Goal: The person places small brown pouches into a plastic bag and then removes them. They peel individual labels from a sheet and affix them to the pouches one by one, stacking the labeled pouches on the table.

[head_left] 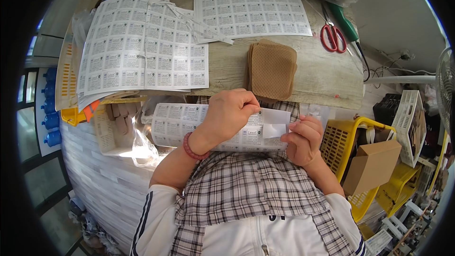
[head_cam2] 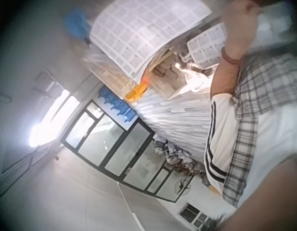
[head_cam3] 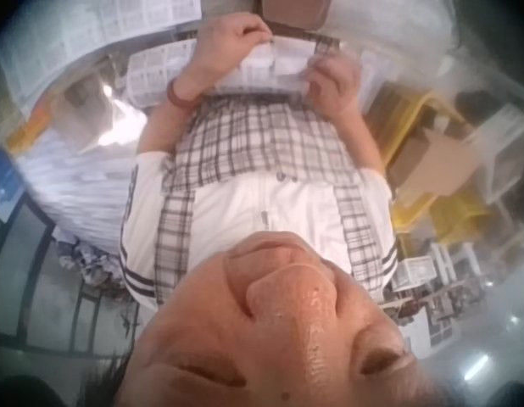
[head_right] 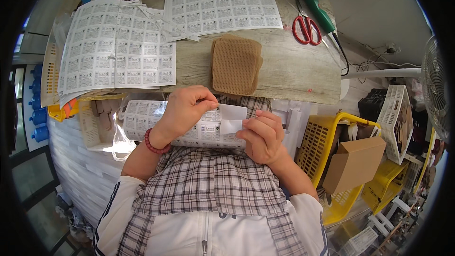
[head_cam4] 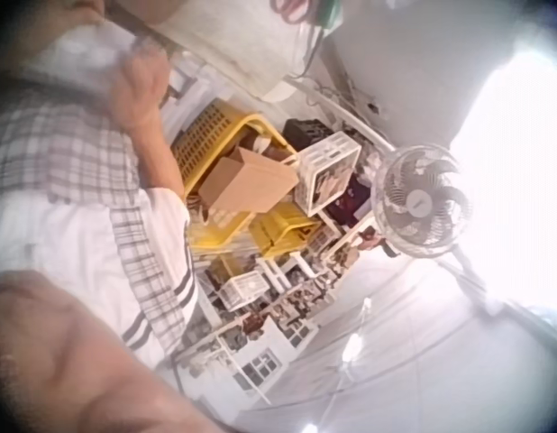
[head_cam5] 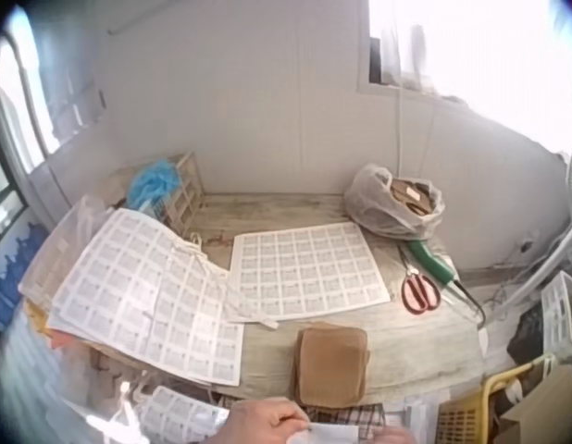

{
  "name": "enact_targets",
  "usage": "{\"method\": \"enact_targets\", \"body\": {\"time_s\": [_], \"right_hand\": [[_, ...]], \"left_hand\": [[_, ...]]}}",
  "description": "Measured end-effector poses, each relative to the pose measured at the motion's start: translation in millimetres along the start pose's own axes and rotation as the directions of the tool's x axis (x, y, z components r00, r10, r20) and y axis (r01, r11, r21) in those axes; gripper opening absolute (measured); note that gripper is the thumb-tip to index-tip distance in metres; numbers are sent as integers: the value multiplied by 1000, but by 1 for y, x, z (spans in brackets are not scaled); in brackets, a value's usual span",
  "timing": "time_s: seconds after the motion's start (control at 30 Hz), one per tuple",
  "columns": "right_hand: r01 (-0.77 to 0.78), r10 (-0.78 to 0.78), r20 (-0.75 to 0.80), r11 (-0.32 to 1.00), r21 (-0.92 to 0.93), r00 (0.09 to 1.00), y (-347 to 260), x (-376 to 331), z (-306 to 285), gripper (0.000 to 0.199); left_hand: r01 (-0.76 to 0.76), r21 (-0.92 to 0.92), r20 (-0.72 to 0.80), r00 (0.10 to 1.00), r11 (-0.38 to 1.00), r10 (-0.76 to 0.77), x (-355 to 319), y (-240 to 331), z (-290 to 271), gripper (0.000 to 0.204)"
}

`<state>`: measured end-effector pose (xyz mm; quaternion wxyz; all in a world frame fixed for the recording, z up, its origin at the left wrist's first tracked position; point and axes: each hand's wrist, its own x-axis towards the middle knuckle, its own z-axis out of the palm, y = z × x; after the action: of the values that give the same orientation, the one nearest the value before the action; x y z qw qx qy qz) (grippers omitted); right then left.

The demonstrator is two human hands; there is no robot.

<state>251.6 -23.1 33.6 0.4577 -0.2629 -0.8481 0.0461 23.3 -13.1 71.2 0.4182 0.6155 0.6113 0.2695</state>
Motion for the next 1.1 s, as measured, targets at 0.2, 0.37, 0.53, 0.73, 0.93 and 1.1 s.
{"method": "enact_targets", "body": {"time_s": [0.2,0.37,0.53,0.73,0.93,1.1], "right_hand": [[-464,712,-62,518,719,699,0,37,-8,2],[-706,757,184,451,545,626,68,56,21,4],[-792,754,298,453,408,585,81,62,45,3],[-835,792,287,456,309,539,89,55,60,3],[-844,795,314,422,330,520,92,54,63,3],[-845,790,321,429,320,523,96,52,63,4]], "left_hand": [[-212,281,-73,968,936,241,-6,-2,4,5],[-500,384,-102,813,777,574,6,1,22,7],[-504,402,-34,826,764,563,12,-6,35,15],[-499,404,-24,832,767,554,14,-13,37,18],[-517,449,2,816,729,578,17,-16,38,21],[-515,449,-6,815,730,579,18,-17,39,21]]}}
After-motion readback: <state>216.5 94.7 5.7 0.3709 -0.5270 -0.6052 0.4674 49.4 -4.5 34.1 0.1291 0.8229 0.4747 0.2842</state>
